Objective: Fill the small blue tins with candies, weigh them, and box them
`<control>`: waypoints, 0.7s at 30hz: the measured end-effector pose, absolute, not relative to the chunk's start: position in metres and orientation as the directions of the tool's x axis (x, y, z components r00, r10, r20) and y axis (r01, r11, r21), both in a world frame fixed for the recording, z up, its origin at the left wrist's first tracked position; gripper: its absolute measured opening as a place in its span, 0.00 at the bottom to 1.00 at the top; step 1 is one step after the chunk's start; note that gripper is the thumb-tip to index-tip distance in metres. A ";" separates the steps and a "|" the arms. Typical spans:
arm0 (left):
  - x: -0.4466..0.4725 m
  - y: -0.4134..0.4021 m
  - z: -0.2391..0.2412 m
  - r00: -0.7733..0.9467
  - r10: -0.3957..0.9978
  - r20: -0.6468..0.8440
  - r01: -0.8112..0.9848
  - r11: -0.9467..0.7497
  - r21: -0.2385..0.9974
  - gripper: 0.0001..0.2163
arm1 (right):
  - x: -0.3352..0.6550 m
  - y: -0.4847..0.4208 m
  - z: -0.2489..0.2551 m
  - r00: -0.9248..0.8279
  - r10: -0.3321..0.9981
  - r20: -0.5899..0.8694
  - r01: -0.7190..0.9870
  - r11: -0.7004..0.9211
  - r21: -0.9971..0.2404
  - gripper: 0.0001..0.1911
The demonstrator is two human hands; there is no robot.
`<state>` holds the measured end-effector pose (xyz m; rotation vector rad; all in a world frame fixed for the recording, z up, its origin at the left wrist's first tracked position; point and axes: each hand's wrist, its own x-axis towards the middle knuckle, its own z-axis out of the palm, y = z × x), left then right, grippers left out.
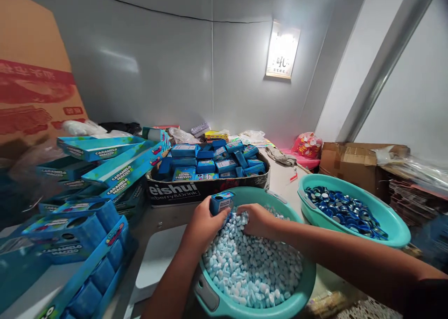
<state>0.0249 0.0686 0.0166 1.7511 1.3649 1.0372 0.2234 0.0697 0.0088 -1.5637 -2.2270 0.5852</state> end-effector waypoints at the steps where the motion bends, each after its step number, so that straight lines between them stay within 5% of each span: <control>1: 0.026 0.071 0.015 0.122 0.978 0.171 0.447 -0.208 0.870 0.16 | 0.224 0.068 0.013 -0.298 0.953 0.055 0.805 0.281 -0.522 0.20; 11: 0.025 0.059 0.016 0.082 0.977 0.196 0.445 -0.212 0.870 0.16 | 0.213 0.031 0.026 -0.246 0.969 0.032 0.709 0.202 -0.675 0.12; 16: 0.023 0.055 0.019 0.108 0.973 0.202 0.433 -0.229 0.872 0.16 | 0.201 0.037 0.048 -0.224 0.974 0.018 0.330 0.093 -0.939 0.12; 21: 0.021 0.055 0.021 0.153 0.963 0.223 0.443 -0.269 0.855 0.19 | 0.185 0.057 0.074 -0.135 0.980 0.144 -0.022 0.143 -0.990 0.18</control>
